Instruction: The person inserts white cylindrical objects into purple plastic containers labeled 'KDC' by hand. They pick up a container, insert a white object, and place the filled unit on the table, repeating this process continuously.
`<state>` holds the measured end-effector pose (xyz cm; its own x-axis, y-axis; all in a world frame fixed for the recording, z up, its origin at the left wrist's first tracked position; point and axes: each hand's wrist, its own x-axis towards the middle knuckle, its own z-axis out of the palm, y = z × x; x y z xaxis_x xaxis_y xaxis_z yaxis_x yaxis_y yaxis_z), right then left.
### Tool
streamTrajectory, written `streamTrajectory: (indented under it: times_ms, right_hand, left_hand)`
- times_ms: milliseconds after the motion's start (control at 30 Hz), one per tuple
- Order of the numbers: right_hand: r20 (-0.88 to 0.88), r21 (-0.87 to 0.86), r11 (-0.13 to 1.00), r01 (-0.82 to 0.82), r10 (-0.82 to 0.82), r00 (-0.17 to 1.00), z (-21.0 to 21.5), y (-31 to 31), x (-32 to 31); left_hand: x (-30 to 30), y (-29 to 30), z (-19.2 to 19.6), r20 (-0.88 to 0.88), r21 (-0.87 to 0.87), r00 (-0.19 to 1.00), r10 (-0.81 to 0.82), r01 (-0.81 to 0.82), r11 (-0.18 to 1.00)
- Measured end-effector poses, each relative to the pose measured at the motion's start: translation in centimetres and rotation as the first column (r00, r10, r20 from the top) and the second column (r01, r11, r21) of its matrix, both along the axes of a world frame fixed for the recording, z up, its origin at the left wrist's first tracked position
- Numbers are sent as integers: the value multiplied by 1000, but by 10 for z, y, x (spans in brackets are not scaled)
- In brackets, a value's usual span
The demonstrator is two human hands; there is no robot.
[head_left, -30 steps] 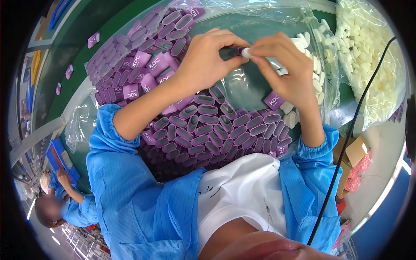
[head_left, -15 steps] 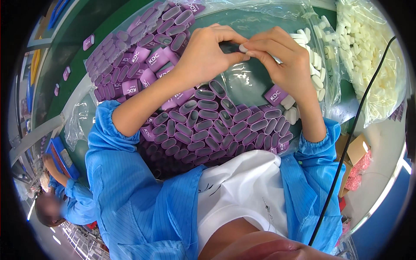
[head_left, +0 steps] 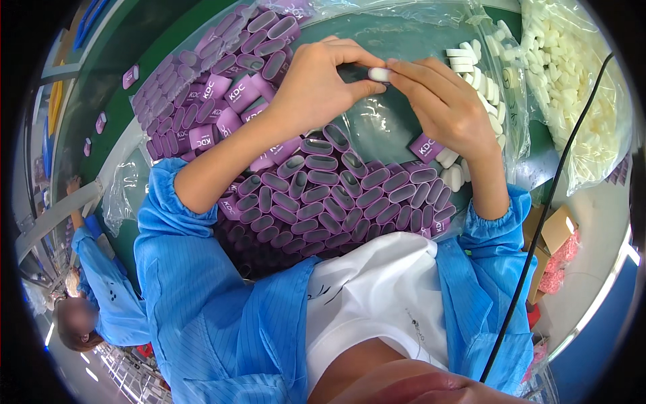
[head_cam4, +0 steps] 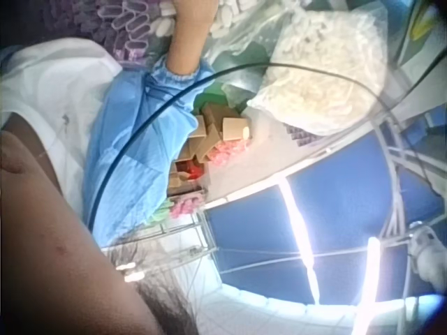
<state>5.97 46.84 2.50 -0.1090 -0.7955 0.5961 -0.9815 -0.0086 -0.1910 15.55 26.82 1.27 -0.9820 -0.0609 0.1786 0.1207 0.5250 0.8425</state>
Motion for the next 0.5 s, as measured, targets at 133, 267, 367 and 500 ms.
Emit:
streamTrajectory:
  times_ms: [133, 267, 367, 500]
  right_hand:
    - [27, -43, 999, 5, -3, 1000, -6, 2, 1]
    - [172, -56, 998, -1, 11, 985, 0, -3, 3]
    - [155, -58, 998, -3, 12, 988, -4, -8, 6]
    - [300, -160, 984, 75, -24, 954, -2, 2, -5]
  left_hand:
    - [-1, 1, 0, 5, -21, 1000, -20, 20, 1000]
    - [-1, 5, 3, -39, -117, 998, -52, 48, 992]
    - [-1, 5, 1, 7, -93, 999, -38, 39, 995]
    - [-1, 5, 2, 18, -74, 997, -69, 70, 995]
